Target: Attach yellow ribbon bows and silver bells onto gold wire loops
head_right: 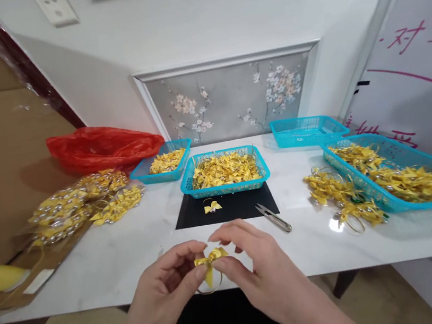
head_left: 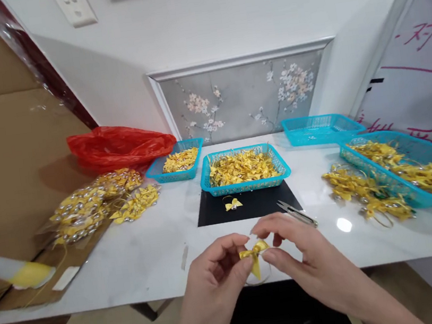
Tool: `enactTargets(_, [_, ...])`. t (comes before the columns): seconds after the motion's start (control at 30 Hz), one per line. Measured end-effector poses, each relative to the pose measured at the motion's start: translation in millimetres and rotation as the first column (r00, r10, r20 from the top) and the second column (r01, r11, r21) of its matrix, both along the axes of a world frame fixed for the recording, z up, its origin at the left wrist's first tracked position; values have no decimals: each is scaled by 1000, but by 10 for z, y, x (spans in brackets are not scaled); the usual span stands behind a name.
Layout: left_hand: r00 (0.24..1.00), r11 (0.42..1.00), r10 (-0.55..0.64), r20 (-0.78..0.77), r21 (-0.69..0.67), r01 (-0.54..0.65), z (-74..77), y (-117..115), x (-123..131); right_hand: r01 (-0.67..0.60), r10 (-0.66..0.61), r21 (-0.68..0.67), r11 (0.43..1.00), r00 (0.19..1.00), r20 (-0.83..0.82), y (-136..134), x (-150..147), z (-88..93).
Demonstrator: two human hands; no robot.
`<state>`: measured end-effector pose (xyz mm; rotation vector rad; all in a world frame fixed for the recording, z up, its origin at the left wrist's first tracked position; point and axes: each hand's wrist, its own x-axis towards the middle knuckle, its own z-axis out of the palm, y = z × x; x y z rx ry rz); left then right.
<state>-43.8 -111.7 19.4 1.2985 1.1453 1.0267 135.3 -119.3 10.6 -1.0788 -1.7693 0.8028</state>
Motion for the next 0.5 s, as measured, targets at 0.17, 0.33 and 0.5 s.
enactTargets(0.17, [990,973,113,-81,212,-94,-8,-67,-35,83,-82,-7,997,997,3,25,-96,6])
enactTargets(0.33, [991,995,85,100,35,-89,16,-129,-74,189,-172,146,971,978,-117,-1,-180,-111])
enactTargets(0.5, [938,985,138,317,-146,-96,78,-192,15,283,-239,362,888,957,-162,2,-276,-183])
